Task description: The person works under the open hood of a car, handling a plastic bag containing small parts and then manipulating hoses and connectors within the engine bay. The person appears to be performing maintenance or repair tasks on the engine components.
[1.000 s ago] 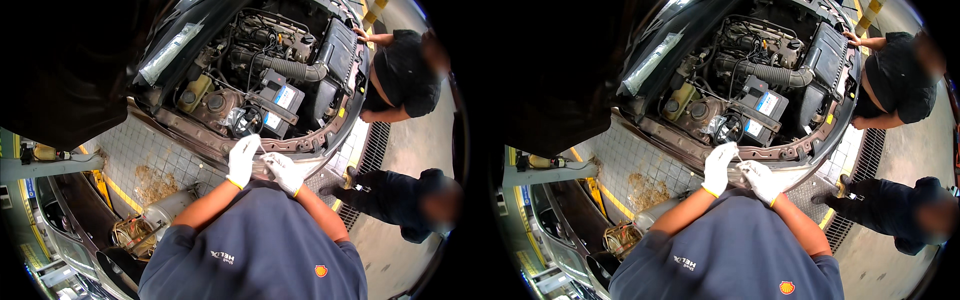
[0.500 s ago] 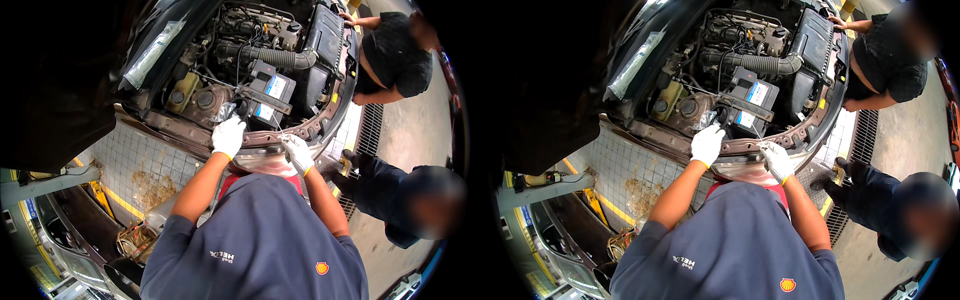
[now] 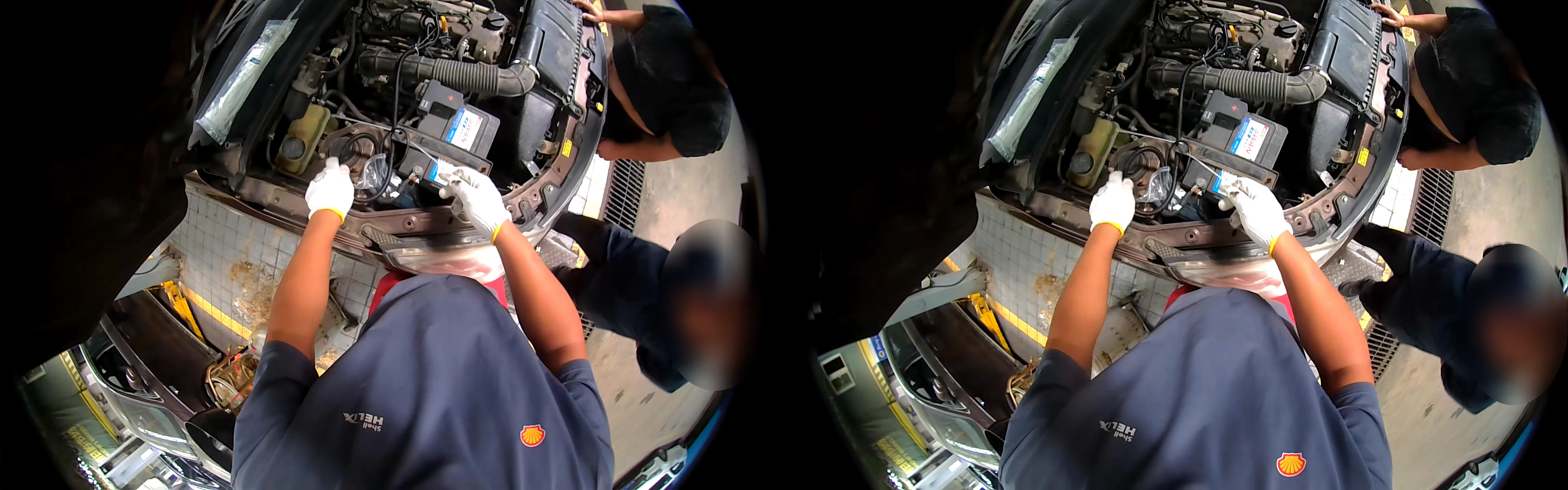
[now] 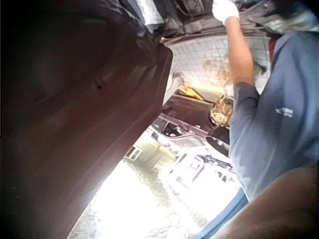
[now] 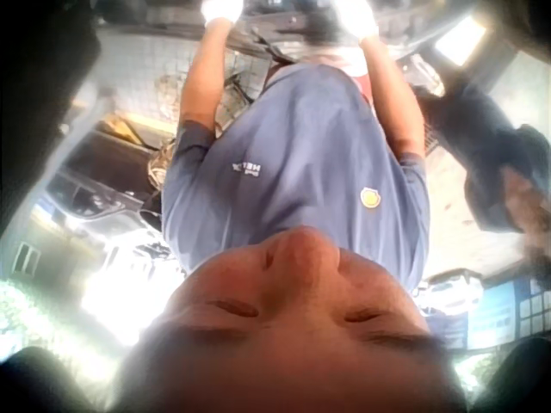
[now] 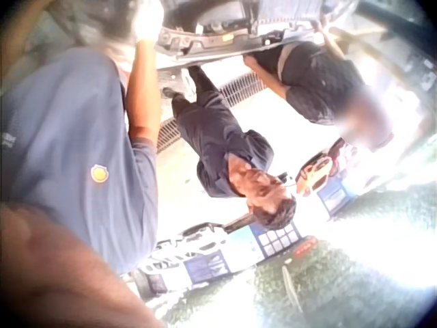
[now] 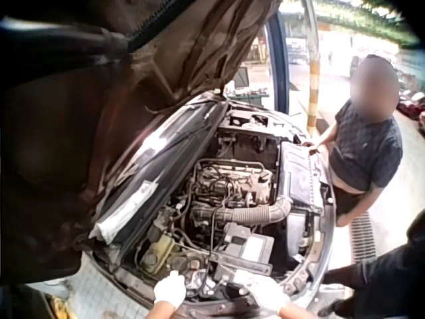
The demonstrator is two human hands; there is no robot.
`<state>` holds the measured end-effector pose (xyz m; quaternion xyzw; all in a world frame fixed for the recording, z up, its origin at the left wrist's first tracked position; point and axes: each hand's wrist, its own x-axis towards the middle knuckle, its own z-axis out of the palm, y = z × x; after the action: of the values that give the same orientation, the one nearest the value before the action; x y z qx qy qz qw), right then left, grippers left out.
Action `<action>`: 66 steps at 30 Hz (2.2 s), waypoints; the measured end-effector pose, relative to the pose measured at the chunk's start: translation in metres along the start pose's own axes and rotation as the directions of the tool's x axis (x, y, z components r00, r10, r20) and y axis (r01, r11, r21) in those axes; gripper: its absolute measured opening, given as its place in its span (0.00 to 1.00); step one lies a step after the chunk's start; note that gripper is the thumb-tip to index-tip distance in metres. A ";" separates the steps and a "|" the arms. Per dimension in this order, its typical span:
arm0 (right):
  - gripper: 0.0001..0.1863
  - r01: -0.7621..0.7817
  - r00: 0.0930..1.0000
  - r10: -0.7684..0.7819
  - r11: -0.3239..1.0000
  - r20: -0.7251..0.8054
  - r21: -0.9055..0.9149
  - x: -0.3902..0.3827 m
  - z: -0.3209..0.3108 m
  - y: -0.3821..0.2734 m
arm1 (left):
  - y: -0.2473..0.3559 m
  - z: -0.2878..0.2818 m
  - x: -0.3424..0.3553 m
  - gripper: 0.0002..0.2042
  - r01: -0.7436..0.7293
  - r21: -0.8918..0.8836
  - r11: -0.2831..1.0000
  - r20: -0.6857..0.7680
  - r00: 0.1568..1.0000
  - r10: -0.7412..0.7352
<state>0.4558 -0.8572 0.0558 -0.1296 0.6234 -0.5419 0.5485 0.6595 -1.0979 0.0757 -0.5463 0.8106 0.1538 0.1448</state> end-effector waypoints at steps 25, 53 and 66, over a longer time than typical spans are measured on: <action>0.19 0.461 0.881 -0.081 0.360 0.465 -0.811 0.041 0.070 -0.031 | -0.010 -0.027 0.022 0.34 -0.474 0.014 0.881 -0.175 0.866 0.469; 0.13 0.488 0.865 0.181 -0.079 0.469 -0.869 0.121 0.124 -0.043 | -0.051 -0.007 0.022 0.16 -0.866 0.197 0.460 0.330 0.500 0.800; 0.12 0.350 0.918 0.014 0.443 0.396 -0.825 0.041 0.039 -0.039 | -0.020 0.045 0.019 0.18 -0.704 -0.167 0.691 0.220 0.656 0.722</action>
<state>0.4562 -0.9244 0.0731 -0.5498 0.6894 -0.1604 0.4435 0.6745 -1.1021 0.0250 -0.1632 0.9265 0.2975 0.1627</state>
